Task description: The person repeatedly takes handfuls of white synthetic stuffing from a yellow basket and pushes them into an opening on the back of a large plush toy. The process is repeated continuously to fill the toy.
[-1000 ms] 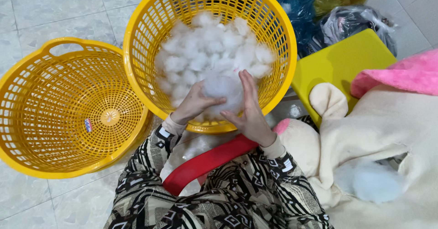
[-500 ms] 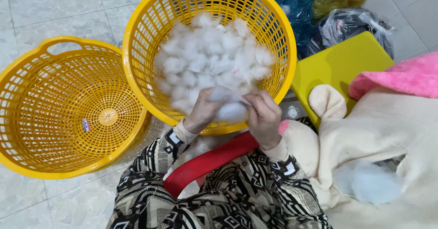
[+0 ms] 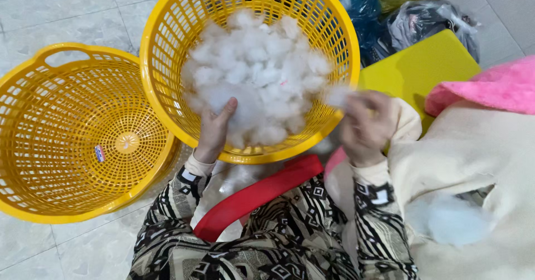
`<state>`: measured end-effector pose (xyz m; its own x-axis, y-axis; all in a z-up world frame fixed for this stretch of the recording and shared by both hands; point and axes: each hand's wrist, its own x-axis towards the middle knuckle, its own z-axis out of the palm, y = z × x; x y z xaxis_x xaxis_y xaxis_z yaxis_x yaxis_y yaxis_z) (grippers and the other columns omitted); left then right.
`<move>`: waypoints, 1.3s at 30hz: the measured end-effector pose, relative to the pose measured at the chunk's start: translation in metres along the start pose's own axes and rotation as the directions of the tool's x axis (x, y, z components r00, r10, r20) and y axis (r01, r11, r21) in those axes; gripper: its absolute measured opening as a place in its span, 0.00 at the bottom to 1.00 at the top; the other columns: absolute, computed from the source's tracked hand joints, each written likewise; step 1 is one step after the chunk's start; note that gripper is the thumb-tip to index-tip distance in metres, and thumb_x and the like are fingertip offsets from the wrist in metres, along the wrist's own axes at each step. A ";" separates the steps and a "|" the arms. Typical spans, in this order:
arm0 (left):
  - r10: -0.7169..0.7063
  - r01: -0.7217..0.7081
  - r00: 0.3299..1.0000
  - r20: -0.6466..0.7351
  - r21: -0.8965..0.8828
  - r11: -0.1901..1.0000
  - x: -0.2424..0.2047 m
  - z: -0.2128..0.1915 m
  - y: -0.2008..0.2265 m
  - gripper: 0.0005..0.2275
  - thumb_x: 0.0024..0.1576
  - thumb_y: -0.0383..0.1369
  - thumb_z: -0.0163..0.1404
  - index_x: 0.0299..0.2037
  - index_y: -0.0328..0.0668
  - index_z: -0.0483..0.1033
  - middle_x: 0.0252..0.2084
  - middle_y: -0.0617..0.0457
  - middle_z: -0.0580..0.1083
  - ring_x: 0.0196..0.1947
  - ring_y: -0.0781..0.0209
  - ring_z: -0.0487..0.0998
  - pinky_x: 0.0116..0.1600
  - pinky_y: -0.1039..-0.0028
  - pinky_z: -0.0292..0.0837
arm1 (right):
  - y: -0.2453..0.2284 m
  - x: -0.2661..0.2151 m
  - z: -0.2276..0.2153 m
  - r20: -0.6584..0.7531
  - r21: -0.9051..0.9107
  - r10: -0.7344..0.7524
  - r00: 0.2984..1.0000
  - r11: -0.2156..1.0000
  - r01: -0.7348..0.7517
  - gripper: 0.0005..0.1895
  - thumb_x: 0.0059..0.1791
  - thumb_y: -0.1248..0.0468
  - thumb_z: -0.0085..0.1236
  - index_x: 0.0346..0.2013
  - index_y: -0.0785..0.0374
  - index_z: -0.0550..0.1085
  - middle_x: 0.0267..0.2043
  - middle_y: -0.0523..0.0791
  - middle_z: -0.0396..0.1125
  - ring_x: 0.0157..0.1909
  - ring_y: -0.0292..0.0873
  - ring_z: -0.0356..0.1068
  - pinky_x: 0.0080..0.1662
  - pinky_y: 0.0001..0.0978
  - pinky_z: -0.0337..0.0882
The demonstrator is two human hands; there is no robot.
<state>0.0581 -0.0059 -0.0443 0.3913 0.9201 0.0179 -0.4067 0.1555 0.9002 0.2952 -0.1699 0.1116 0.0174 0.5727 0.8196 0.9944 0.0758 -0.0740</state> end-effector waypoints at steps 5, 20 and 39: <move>0.135 -0.140 0.987 0.086 0.059 0.988 -0.006 0.023 0.015 0.17 0.64 0.36 0.53 0.57 0.31 0.74 0.51 0.51 0.77 0.50 0.63 0.76 0.58 0.71 0.71 | 0.001 -0.021 0.048 0.497 0.037 0.092 0.863 0.991 -0.127 0.36 0.46 0.63 0.67 0.67 0.62 0.64 0.72 0.57 0.55 0.69 0.62 0.57 0.66 0.52 0.59; 0.347 -0.531 0.806 0.480 0.326 0.782 -0.019 0.063 0.012 0.38 0.64 0.53 0.43 0.78 0.36 0.45 0.81 0.38 0.42 0.83 0.41 0.39 0.82 0.55 0.36 | -0.042 -0.057 0.084 0.463 0.658 0.390 0.796 0.450 -0.604 0.27 0.44 0.77 0.65 0.59 0.67 0.72 0.58 0.49 0.67 0.61 0.48 0.68 0.64 0.36 0.69; 0.820 -0.815 0.218 0.529 0.561 -0.146 0.032 0.001 0.116 0.12 0.65 0.19 0.43 0.57 0.37 0.71 0.61 0.41 0.73 0.68 0.40 0.71 0.73 0.49 0.68 | -0.026 -0.077 0.100 0.415 0.351 0.439 0.797 0.731 -0.585 0.15 0.49 0.67 0.61 0.48 0.70 0.74 0.44 0.52 0.69 0.39 0.53 0.72 0.41 0.41 0.71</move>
<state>0.0242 0.0409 0.0611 0.1886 0.1374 0.9724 0.2041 -0.9740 0.0981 0.2573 -0.1344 -0.0059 0.4073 0.8281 0.3851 0.6798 0.0067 -0.7333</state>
